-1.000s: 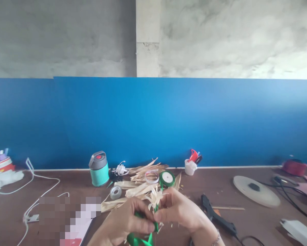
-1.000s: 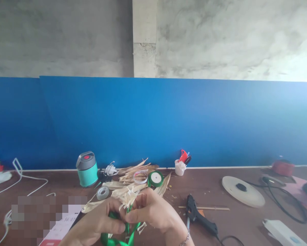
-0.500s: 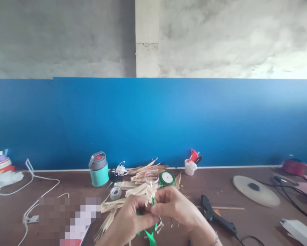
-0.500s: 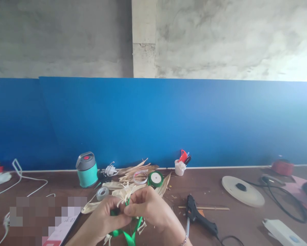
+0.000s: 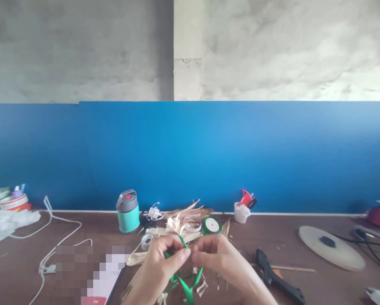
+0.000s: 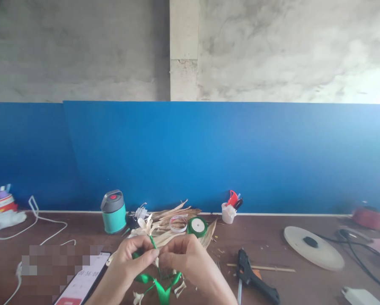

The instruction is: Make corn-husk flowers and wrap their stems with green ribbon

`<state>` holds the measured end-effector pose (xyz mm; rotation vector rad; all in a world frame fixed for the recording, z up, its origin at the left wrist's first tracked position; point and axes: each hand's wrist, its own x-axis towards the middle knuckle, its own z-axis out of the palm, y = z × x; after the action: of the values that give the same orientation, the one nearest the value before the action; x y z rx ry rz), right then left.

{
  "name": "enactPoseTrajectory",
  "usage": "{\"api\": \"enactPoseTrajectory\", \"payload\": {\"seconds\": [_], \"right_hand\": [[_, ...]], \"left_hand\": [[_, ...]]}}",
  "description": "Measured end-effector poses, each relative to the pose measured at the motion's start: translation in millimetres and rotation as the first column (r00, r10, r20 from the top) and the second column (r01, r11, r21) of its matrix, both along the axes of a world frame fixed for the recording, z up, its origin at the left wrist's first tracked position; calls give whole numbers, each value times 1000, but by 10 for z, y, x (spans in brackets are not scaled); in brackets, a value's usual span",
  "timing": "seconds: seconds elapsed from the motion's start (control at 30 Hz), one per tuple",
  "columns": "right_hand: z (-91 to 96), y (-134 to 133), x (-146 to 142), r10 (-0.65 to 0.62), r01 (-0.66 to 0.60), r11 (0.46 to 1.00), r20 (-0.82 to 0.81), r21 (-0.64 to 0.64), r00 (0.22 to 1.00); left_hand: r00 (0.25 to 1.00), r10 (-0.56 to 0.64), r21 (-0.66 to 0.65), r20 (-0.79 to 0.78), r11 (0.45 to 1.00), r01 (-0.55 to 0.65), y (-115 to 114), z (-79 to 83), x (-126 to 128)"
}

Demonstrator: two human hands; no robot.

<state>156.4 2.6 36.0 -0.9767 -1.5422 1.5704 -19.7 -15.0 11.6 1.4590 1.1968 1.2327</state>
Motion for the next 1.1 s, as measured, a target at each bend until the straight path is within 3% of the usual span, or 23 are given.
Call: {"api": "enactPoseTrajectory", "payload": {"seconds": [0.2,0.37,0.47,0.57,0.67,0.87,1.1], "right_hand": [[-68,25,-36,24,-30,997,-87,-64,996],[-75,36,-59,-34,34,999,-31,2,999],[-75,56,-47,-41,41,998,13,53,999],[-104,74,-42,-51,56,995,-71,76,996],[-169,78,-80,-53,68,993,-147,96,988],[-299,86,-188,-184,209,966,-169,150,968],[-253,116,-159,-155,180,974,-176,138,972]], "left_hand": [[999,28,30,-25,999,-27,-20,19,25],[998,54,23,13,998,-54,-34,42,58],[995,97,90,-14,991,-95,-35,65,93],[993,104,128,-52,987,-97,-28,68,128],[997,55,91,-63,995,-49,-25,54,156],[1000,10,13,8,1000,-10,-14,3,192],[1000,19,-57,23,998,-18,37,2,89]]}}
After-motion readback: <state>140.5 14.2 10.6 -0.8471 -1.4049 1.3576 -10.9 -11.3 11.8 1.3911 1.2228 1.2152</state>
